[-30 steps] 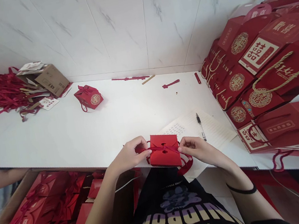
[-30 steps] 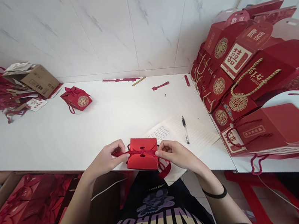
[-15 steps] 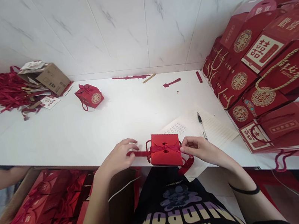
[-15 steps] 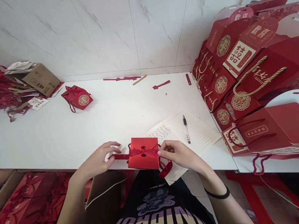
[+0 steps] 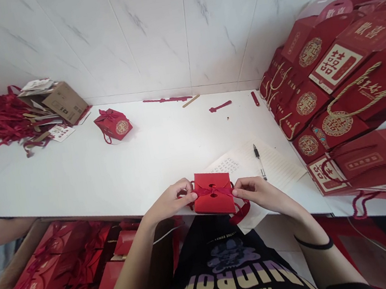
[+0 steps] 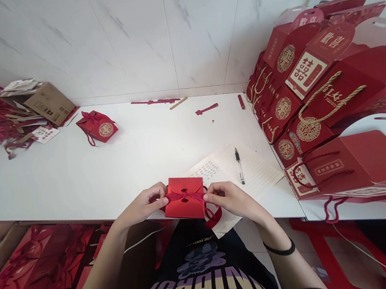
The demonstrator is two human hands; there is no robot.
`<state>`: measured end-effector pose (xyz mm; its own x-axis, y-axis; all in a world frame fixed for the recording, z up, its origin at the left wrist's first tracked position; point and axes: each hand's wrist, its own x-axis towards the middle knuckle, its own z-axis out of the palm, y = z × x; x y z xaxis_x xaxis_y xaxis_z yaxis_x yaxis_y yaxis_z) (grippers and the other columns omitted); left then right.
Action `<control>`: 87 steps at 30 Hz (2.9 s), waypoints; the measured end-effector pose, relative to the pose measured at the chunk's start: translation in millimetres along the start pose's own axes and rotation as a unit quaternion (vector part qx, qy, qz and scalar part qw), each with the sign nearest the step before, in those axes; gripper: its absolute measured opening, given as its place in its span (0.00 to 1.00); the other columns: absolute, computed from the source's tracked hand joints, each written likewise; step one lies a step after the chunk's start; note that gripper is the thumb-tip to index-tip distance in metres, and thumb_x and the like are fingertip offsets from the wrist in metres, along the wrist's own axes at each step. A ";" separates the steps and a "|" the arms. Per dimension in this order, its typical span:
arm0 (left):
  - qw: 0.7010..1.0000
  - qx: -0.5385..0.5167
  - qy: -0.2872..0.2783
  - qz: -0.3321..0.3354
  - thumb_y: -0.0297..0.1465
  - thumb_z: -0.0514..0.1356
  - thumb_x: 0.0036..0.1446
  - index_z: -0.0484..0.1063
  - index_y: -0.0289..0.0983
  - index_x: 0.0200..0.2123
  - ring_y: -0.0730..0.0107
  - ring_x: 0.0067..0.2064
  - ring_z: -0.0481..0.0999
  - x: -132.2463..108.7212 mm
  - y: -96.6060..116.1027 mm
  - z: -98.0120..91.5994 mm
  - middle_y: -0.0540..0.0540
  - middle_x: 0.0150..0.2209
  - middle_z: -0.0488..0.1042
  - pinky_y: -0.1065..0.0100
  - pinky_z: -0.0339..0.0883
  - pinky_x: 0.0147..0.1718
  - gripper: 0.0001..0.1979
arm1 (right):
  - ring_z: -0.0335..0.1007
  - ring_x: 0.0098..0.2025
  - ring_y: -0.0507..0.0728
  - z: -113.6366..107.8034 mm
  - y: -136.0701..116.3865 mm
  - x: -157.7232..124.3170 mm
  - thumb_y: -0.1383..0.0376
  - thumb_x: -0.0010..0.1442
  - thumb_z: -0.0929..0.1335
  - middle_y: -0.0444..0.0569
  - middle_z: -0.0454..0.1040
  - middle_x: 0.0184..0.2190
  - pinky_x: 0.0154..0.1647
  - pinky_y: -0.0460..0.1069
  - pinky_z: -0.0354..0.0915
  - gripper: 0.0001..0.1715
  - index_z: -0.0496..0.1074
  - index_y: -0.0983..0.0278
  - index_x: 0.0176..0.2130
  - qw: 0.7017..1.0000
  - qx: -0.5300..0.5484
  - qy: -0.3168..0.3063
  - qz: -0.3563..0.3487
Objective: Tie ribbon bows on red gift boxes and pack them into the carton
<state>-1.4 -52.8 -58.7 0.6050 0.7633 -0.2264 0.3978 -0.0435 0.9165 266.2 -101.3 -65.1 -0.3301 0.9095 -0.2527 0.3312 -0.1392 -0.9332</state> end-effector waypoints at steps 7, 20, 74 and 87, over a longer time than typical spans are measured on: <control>0.996 -0.089 -0.022 0.001 0.49 0.56 0.53 0.54 0.37 0.22 0.78 0.24 0.54 2.2 -6.6 -0.2 0.55 0.22 0.53 0.73 0.49 0.24 0.23 | 0.56 0.25 0.52 0.7 -4.6 1.8 0.47 0.57 0.65 0.43 0.63 0.22 0.26 0.46 0.54 0.23 0.68 0.64 0.27 1.000 -0.005 -0.004 -0.003; 0.990 -0.130 -0.054 -0.010 0.43 0.56 0.57 0.57 0.37 0.25 0.78 0.25 0.61 0.1 -1.2 -4.8 0.54 0.23 0.61 0.73 0.54 0.25 0.18 | 0.55 0.26 0.52 -0.3 -1.8 1.9 0.50 0.58 0.67 0.43 0.63 0.23 0.27 0.47 0.52 0.21 0.69 0.64 0.27 1.000 0.015 -0.014 -0.008; 0.932 0.324 0.089 0.139 0.26 0.51 0.62 0.70 0.37 0.35 0.73 0.33 0.69 -36.1 55.9 2.8 0.48 0.36 0.69 0.71 0.64 0.32 0.08 | 0.72 0.37 0.56 55.1 -29.6 16.9 0.69 0.61 0.63 0.47 0.74 0.35 0.38 0.51 0.69 0.08 0.70 0.60 0.40 0.960 -0.063 0.145 -0.229; 0.939 0.229 0.083 0.242 0.28 0.54 0.61 0.71 0.38 0.34 0.70 0.39 0.71 5.5 52.1 0.3 0.48 0.34 0.72 0.68 0.67 0.40 0.07 | 0.71 0.35 0.56 52.3 -33.0 18.4 0.71 0.58 0.62 0.46 0.74 0.33 0.38 0.51 0.67 0.10 0.71 0.60 0.31 0.960 -0.085 0.120 -0.240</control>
<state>22.8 -51.1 -12.3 0.6905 0.6711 0.2700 0.3814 -0.6549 0.6524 202.9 -100.4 -52.3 -0.2750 0.9194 0.2813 0.3379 0.3663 -0.8670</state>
